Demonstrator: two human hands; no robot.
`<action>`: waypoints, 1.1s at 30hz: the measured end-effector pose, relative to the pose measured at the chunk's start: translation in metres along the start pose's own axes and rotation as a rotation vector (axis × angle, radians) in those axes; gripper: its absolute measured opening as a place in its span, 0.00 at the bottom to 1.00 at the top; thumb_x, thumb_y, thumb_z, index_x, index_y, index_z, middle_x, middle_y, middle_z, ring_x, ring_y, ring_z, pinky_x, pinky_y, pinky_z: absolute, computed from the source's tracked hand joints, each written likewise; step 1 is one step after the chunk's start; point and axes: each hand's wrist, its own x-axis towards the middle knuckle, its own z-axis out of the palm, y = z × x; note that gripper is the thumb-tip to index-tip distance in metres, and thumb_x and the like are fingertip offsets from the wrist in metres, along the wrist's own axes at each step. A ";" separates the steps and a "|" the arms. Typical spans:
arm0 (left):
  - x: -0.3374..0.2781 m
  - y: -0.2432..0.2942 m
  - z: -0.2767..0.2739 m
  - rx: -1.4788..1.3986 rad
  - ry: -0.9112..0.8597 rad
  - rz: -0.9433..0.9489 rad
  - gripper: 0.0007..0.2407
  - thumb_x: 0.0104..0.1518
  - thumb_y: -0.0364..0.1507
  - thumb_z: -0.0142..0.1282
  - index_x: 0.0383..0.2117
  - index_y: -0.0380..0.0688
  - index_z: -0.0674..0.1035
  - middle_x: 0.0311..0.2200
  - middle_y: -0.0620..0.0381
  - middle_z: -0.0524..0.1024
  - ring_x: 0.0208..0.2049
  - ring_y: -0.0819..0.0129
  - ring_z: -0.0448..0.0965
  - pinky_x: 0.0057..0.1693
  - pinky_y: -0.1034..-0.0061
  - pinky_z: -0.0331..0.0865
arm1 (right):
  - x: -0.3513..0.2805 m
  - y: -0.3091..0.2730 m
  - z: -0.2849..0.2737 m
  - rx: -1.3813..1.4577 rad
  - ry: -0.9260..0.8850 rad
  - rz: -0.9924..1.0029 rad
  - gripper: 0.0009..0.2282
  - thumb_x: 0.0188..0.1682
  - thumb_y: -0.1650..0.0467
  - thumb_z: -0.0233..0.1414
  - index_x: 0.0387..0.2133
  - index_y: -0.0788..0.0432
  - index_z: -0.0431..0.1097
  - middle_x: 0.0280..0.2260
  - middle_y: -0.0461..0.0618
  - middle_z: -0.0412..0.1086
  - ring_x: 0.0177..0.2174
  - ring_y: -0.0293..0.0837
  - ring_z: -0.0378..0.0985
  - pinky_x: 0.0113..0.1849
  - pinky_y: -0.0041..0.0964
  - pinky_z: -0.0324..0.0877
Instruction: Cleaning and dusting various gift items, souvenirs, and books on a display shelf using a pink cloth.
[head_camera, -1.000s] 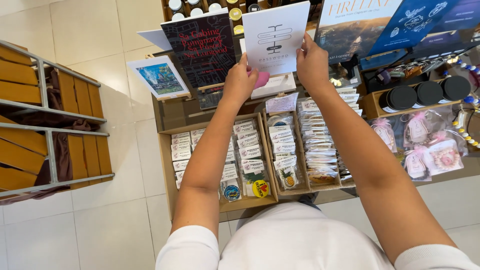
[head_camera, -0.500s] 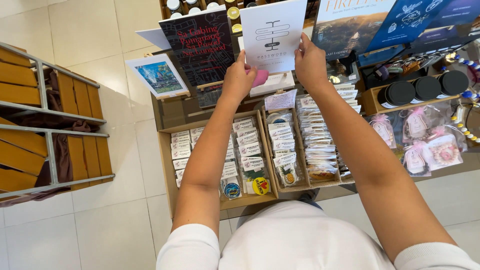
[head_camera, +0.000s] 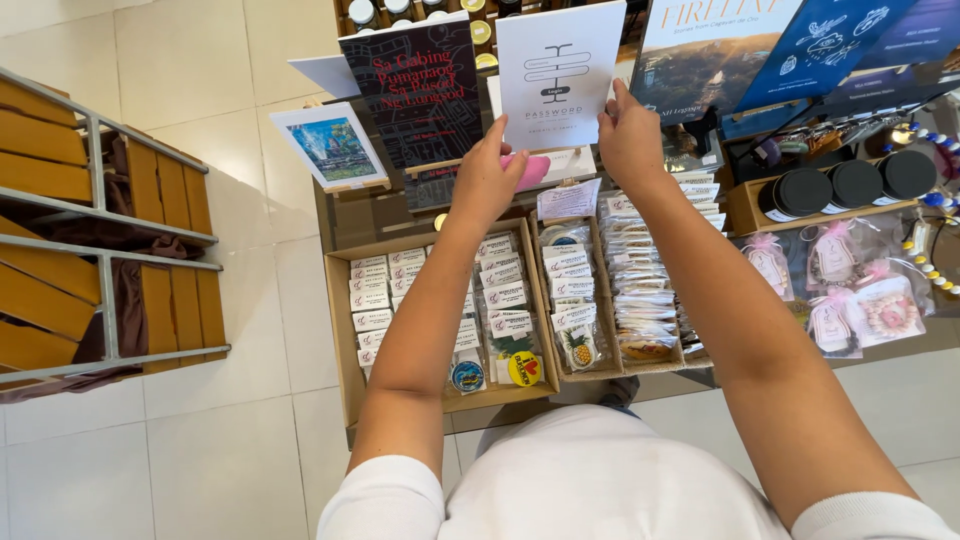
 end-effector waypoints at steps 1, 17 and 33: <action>-0.004 0.003 -0.002 0.000 0.003 0.003 0.27 0.60 0.35 0.58 0.65 0.39 0.66 0.44 0.44 0.79 0.44 0.56 0.82 0.50 0.66 0.75 | -0.003 0.000 -0.002 0.000 0.002 -0.003 0.22 0.52 0.76 0.54 0.60 0.72 0.63 0.40 0.67 0.76 0.38 0.59 0.82 0.40 0.46 0.76; -0.125 0.125 0.007 -0.202 0.234 0.337 0.15 0.68 0.33 0.54 0.57 0.39 0.76 0.44 0.48 0.79 0.45 0.60 0.81 0.51 0.69 0.75 | -0.169 -0.035 -0.116 1.028 -0.348 0.300 0.18 0.59 0.68 0.48 0.61 0.62 0.64 0.51 0.53 0.73 0.44 0.43 0.79 0.45 0.39 0.78; -0.296 0.272 0.218 -0.343 -0.081 0.482 0.10 0.68 0.25 0.49 0.52 0.42 0.78 0.39 0.49 0.75 0.42 0.54 0.78 0.51 0.66 0.73 | -0.366 0.079 -0.309 1.371 -0.212 0.527 0.14 0.54 0.70 0.55 0.52 0.56 0.67 0.47 0.46 0.73 0.45 0.43 0.79 0.42 0.46 0.79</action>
